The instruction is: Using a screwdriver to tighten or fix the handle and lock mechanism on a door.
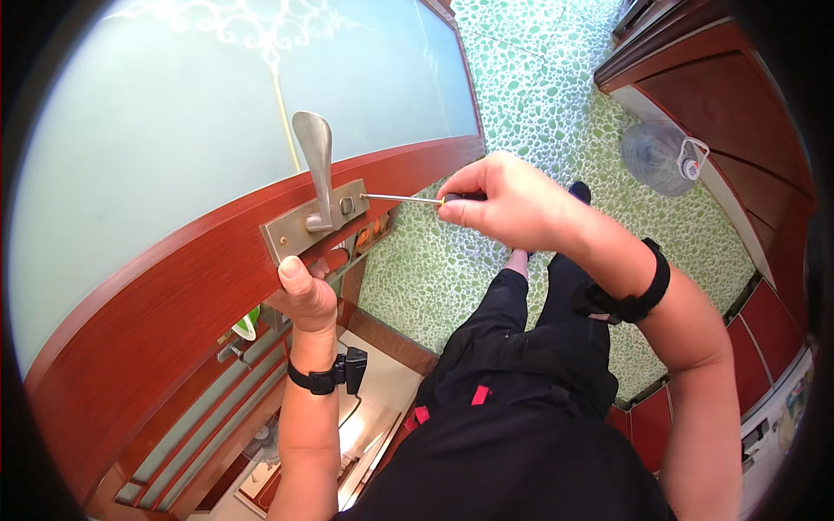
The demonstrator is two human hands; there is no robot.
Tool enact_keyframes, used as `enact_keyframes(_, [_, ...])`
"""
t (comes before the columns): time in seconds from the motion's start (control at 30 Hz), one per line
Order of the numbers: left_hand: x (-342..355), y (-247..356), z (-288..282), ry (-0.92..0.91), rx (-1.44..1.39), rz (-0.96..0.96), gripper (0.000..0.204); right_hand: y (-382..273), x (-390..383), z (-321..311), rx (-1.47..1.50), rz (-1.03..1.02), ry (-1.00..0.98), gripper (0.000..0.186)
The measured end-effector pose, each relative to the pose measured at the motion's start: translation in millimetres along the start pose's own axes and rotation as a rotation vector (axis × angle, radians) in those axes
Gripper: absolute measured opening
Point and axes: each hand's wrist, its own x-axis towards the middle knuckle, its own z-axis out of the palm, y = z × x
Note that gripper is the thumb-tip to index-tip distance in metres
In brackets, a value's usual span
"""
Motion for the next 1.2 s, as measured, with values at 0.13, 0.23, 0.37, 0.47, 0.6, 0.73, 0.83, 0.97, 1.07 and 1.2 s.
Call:
enact_keyframes(0.13, [1,-9,-7,0.05,-0.028,-0.014,0.089,6,-7,22,-0.933,-0.614,0.438,0.017])
enact_keyframes(0.23, [2,-8,-8,0.027,-0.045,-0.035,0.09,10,0,27,-1.049,-0.723,0.532,0.021])
enact_keyframes(0.37, [6,-19,-14,0.044,0.002,0.046,0.093,-16,2,14,-0.25,-0.182,0.307,0.026])
enact_keyframes(0.47, [8,-28,-14,0.081,0.069,0.121,0.088,-16,6,2,0.177,0.165,0.013,0.029])
enact_keyframes(0.6, [10,-24,-5,0.114,0.075,0.158,0.085,-7,2,-6,0.603,0.234,-0.108,0.032])
enact_keyframes(0.73, [7,-29,-10,0.117,0.115,0.157,0.085,-6,5,-6,0.555,0.354,-0.048,0.025])
enact_keyframes(0.83, [5,-31,-5,0.142,0.126,0.161,0.085,-7,1,-8,0.491,0.389,-0.06,0.017])
enact_keyframes(0.97, [2,-28,1,0.195,0.098,0.148,0.086,-2,-1,-4,0.116,0.04,0.08,0.017])
enact_keyframes(1.07, [3,-27,0,0.158,0.093,0.139,0.086,-9,-15,10,-0.821,-0.575,0.462,0.013])
enact_keyframes(1.2, [5,-20,-2,0.078,0.077,0.128,0.085,-2,-15,8,-1.085,-0.773,0.465,0.013])
